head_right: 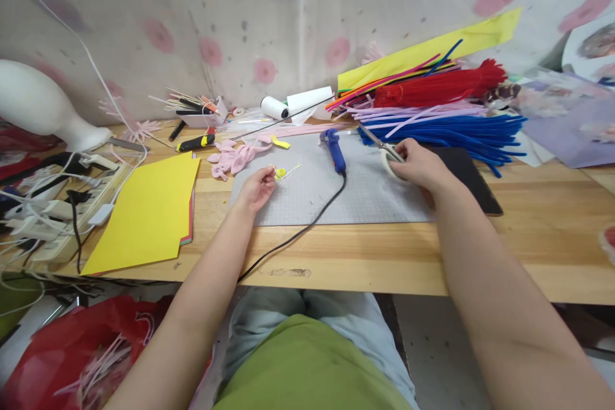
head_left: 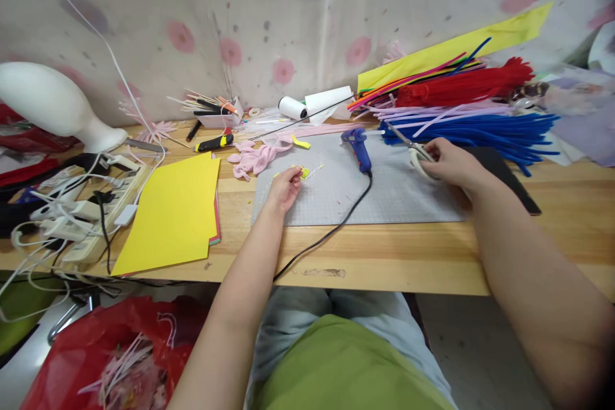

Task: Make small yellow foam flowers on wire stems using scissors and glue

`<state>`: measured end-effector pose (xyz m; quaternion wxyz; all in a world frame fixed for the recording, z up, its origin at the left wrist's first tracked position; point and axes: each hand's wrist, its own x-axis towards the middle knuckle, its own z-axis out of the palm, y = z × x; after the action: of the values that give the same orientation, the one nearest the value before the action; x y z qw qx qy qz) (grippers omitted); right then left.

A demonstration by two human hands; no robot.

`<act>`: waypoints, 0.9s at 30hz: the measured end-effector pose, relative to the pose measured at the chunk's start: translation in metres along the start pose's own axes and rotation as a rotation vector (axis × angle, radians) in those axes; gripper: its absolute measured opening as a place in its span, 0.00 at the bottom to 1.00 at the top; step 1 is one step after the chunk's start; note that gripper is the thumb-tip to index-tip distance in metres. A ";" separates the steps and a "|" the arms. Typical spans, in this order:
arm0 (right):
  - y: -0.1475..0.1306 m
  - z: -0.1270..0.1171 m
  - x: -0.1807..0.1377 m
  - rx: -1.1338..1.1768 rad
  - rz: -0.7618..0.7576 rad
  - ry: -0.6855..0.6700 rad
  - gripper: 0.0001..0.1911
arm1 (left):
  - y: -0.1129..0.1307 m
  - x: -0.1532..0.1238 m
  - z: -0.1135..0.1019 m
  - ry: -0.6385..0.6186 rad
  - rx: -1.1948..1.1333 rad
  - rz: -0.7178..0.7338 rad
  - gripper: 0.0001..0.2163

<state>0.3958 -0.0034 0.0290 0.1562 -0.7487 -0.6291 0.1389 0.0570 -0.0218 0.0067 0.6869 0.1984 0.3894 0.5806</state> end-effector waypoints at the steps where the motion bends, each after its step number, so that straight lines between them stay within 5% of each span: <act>1: 0.002 -0.002 -0.005 -0.004 -0.021 0.024 0.19 | 0.000 0.000 0.000 -0.001 -0.021 -0.014 0.03; 11: -0.001 -0.001 -0.039 0.054 -0.303 0.033 0.22 | 0.000 -0.002 0.003 0.009 -0.082 -0.051 0.04; 21: -0.097 0.041 -0.027 -0.155 -0.750 0.129 0.18 | -0.006 -0.002 0.006 0.037 -0.073 -0.027 0.02; 27: -0.099 0.067 -0.020 -0.142 -0.843 0.171 0.18 | -0.006 -0.003 0.007 0.070 -0.077 -0.018 0.04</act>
<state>0.2762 -0.0032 0.0089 0.1988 -0.4441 -0.8726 -0.0433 0.0664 -0.0253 0.0073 0.6850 0.1480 0.3925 0.5956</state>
